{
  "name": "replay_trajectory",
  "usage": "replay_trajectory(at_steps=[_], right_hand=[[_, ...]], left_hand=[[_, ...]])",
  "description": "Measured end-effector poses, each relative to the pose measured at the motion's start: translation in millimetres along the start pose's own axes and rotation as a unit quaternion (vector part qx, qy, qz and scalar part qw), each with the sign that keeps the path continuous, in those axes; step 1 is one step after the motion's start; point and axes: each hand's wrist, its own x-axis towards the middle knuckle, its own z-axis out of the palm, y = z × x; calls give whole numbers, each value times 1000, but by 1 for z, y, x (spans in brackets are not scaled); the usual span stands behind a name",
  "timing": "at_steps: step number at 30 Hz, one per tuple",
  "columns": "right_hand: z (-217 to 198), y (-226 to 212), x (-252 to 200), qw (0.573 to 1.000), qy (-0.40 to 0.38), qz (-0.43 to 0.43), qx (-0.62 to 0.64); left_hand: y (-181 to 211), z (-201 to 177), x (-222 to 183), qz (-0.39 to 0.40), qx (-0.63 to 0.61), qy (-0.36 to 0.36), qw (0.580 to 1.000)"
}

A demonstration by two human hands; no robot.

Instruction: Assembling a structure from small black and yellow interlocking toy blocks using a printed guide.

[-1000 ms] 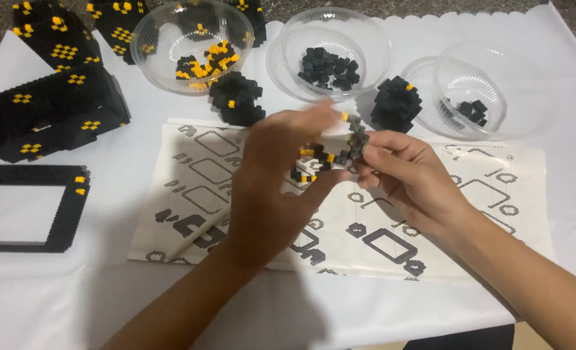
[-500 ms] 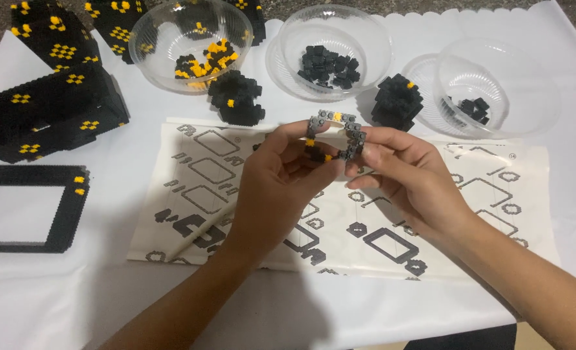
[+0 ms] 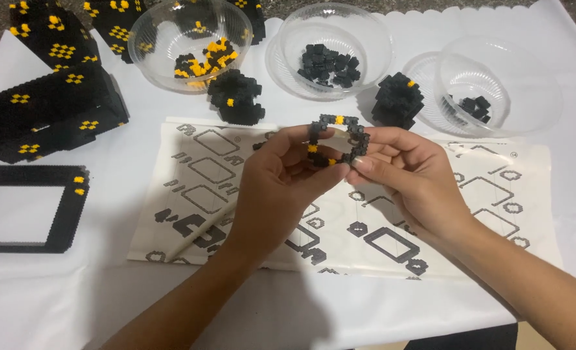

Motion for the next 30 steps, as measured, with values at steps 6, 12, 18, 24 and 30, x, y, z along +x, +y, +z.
replay_trajectory(at_steps=[6,12,18,24,30], right_hand=[[7,-8,0,1000,1,2,-31],[0,-8,5,995,-53,45,-70],[16,-17,-2,943,-110,22,-313],[3,-9,-4,893,-132,-12,-431],[4,-8,-1,865,-226,-110,-433]], left_hand=[[-6,-3,2,23,-13,-21,999],[10,-16,13,-51,45,-79,995],[24,-31,-11,-105,380,-86,915],[10,-53,-57,98,542,83,830],[-32,-95,-63,89,717,82,686]])
